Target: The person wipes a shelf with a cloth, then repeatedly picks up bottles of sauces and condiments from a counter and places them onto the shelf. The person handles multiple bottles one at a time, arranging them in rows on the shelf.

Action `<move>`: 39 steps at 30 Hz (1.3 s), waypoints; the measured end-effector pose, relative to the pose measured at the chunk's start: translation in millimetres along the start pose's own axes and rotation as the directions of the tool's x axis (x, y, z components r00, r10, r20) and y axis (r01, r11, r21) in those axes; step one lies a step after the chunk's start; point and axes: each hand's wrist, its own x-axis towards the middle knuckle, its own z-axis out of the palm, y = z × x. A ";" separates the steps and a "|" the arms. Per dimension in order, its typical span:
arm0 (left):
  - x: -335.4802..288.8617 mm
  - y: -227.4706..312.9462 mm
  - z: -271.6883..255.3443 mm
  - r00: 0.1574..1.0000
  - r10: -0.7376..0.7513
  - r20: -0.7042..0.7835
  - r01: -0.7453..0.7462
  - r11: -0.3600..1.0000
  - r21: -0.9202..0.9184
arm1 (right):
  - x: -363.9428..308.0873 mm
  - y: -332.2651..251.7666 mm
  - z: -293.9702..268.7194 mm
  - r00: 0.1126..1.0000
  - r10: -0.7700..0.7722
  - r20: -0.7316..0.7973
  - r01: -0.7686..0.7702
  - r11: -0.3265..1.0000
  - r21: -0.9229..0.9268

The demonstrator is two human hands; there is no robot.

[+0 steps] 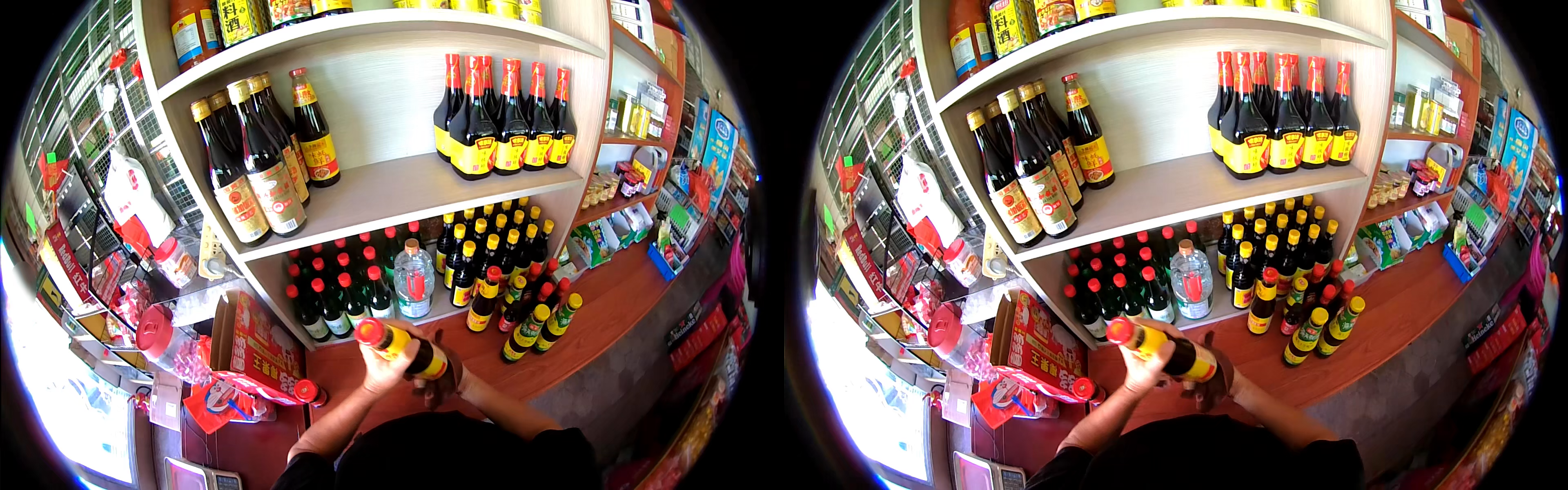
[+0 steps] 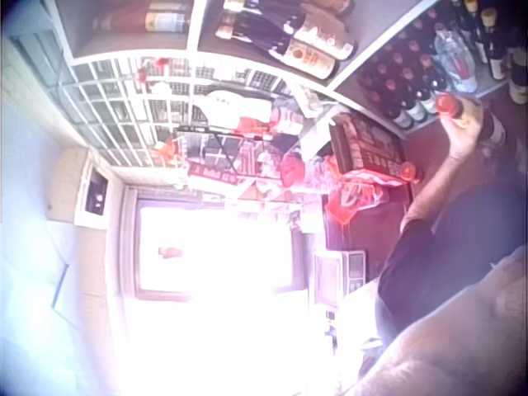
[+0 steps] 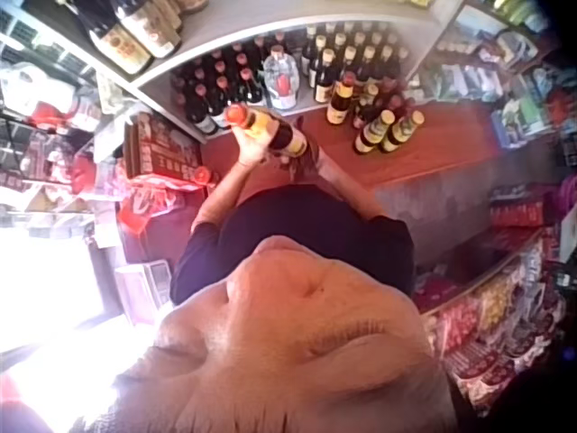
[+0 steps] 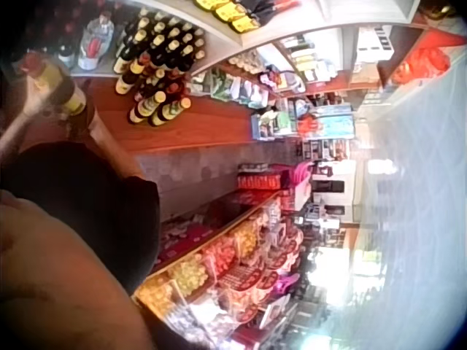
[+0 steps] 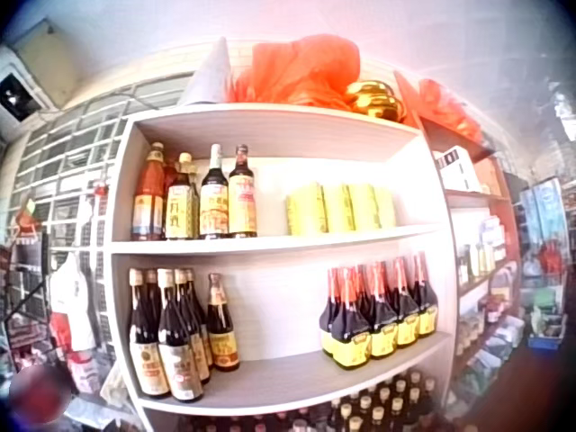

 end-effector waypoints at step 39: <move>253.4 54.3 5.7 0.807 0.473 0.354 -0.167 -0.392 0.905 | -177.7 84.1 -28.1 0.996 -0.011 -0.092 -0.067 0.597 -0.799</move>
